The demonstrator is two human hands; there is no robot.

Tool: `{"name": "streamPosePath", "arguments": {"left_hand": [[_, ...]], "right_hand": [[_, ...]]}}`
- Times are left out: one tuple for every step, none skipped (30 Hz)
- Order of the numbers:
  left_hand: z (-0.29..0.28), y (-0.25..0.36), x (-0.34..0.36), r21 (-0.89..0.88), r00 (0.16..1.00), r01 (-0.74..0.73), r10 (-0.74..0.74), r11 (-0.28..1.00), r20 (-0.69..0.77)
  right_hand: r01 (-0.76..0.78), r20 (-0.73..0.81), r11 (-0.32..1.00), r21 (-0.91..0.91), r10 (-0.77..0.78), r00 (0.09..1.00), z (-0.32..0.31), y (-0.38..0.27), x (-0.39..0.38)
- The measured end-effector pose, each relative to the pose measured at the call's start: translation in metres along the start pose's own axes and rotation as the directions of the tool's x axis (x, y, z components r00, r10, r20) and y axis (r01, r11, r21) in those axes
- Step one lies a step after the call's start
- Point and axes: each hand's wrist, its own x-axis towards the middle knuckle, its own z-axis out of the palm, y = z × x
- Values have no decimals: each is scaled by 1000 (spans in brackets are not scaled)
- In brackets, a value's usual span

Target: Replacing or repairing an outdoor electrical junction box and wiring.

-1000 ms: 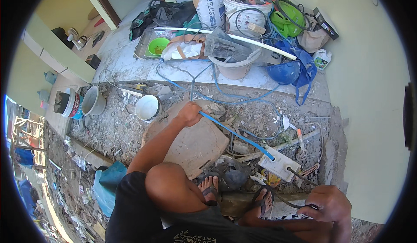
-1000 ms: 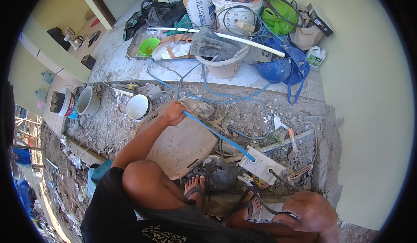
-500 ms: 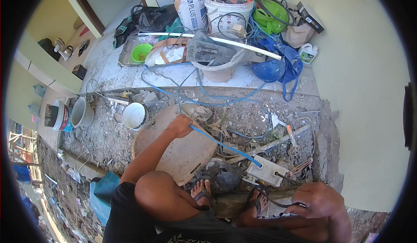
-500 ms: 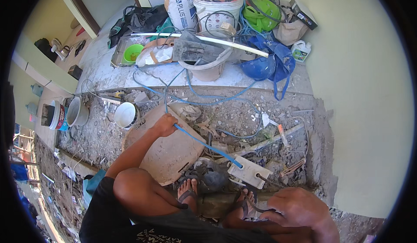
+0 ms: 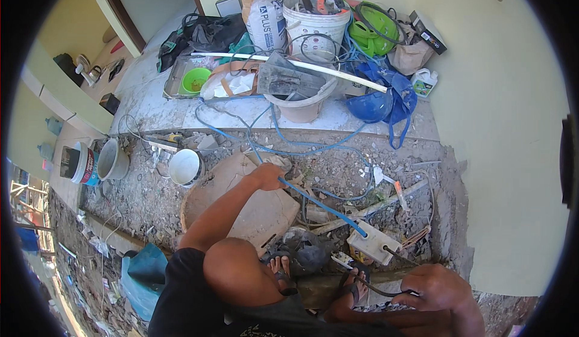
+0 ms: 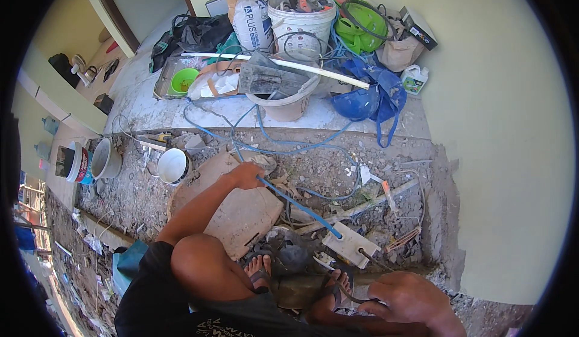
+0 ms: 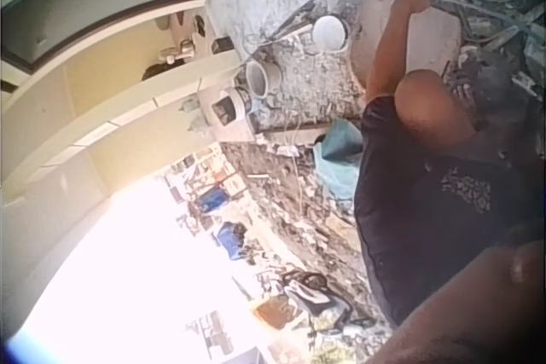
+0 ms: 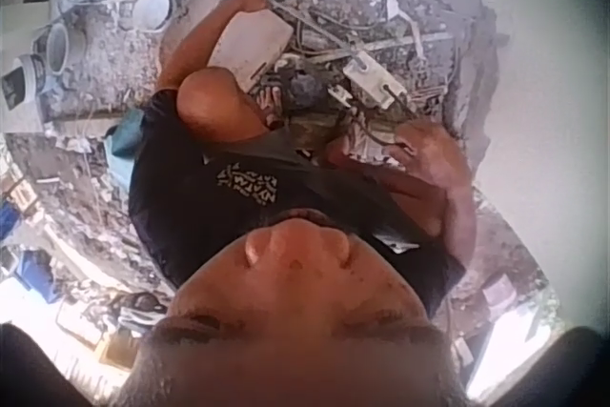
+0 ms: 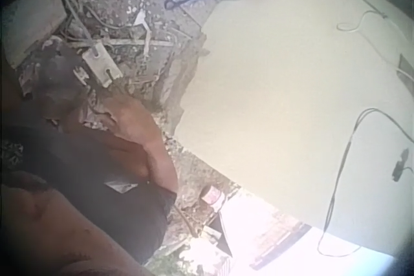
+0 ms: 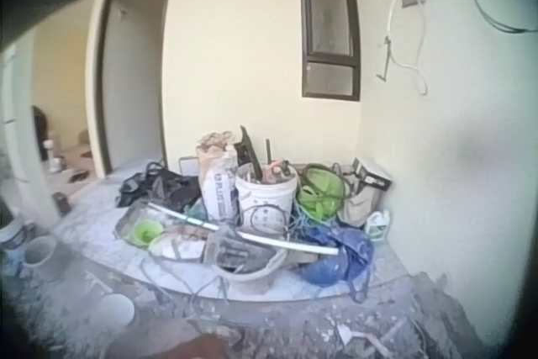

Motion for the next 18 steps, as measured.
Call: {"name": "streamPosePath", "arguments": {"left_hand": [[6,-2,-7,53,999,-10,12,999,-44],[11,-5,-12,107,996,-15,25,994,-88],[15,-7,-16,109,996,-10,19,994,-88],[14,-2,-22,116,994,18,-5,993,-108],[12,2,-25,122,991,47,-31,991,-128],[13,5,-21,123,990,58,-41,991,-133],[14,11,-13,139,992,45,-27,989,-126],[13,14,-9,156,993,29,-10,987,-119],[11,13,-14,152,990,50,-29,987,-136],[10,10,-22,159,991,30,-9,987,-131],[10,5,-29,155,992,77,-59,985,-115],[8,2,-34,151,989,122,-107,981,-106],[4,4,-37,130,987,143,-132,981,-92],[3,8,-40,109,984,168,-161,980,-73],[3,9,-40,112,988,146,-138,983,-71],[2,10,-42,109,985,162,-153,981,-81],[3,10,-43,106,981,179,-170,978,-90],[5,6,-47,112,981,179,-169,977,-90]], "right_hand": [[4,8,1000,-1,-4,1000,0,0,1],[8,8,1000,0,-8,1000,0,0,3],[-8,57,1000,8,8,998,-1,-1,6],[-21,108,1000,11,19,994,-3,-1,8],[-10,111,1000,9,9,994,-3,-2,7],[-26,100,1000,14,25,995,-2,-3,3],[-46,85,999,20,44,995,-2,-4,1],[-41,83,999,18,39,996,-3,-3,3],[-22,105,1000,17,20,994,-5,-1,5],[-20,117,1000,21,17,993,-4,0,4],[-48,104,999,20,46,994,-4,3,6],[-35,130,999,39,30,991,-5,2,12],[-17,156,998,60,7,988,-5,2,18],[-37,145,998,57,29,989,-4,1,20],[9,84,998,59,-13,996,-3,1,22],[62,26,996,56,-64,998,-2,1,21],[51,20,997,54,-52,998,0,3,21],[67,24,996,55,-69,997,2,6,22]]}}
